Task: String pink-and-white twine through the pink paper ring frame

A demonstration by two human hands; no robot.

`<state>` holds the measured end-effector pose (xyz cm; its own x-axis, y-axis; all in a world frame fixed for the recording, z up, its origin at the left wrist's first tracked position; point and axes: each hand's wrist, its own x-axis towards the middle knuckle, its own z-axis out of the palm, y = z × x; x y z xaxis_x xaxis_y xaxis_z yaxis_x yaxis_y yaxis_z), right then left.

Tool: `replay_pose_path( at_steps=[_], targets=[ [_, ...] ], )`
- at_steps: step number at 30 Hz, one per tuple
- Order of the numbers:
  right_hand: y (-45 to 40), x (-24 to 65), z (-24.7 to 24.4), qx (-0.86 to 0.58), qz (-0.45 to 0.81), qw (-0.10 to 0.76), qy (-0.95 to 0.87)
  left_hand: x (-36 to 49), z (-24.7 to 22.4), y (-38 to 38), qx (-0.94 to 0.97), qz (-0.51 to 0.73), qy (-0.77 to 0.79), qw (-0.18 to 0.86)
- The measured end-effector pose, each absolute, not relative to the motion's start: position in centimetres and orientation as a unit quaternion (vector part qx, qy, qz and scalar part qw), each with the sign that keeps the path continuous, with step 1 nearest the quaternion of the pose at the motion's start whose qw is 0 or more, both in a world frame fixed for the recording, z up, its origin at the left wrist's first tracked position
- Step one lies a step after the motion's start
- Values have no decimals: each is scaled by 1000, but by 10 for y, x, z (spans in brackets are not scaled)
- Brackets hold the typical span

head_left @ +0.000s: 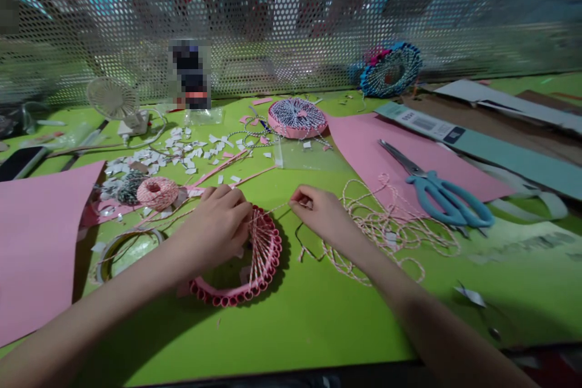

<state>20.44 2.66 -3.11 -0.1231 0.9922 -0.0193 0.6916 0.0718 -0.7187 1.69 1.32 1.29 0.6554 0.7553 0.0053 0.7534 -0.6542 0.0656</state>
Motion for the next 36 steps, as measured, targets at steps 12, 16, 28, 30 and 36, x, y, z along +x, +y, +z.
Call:
replay_pose_path(
  at_steps=[12, 16, 28, 30, 36],
  targets=[
    [25, 201, -27, -581, 375, 285, -664, 18, 16, 16, 888, 65, 437, 124],
    [20, 197, -20, -458, 632, 366, -507, 22, 16, 18, 818, 136, 477, 291],
    [20, 183, -31, -416, 724, 412, -365, 26, 11, 17, 754, 133, 508, 395],
    [19, 182, -30, -429, 713, 411, -371, 28, 11, 16, 780, 115, 515, 338],
    [20, 183, -30, -446, 699, 395, -396, 29, 13, 15, 783, 100, 518, 330]
  ],
)
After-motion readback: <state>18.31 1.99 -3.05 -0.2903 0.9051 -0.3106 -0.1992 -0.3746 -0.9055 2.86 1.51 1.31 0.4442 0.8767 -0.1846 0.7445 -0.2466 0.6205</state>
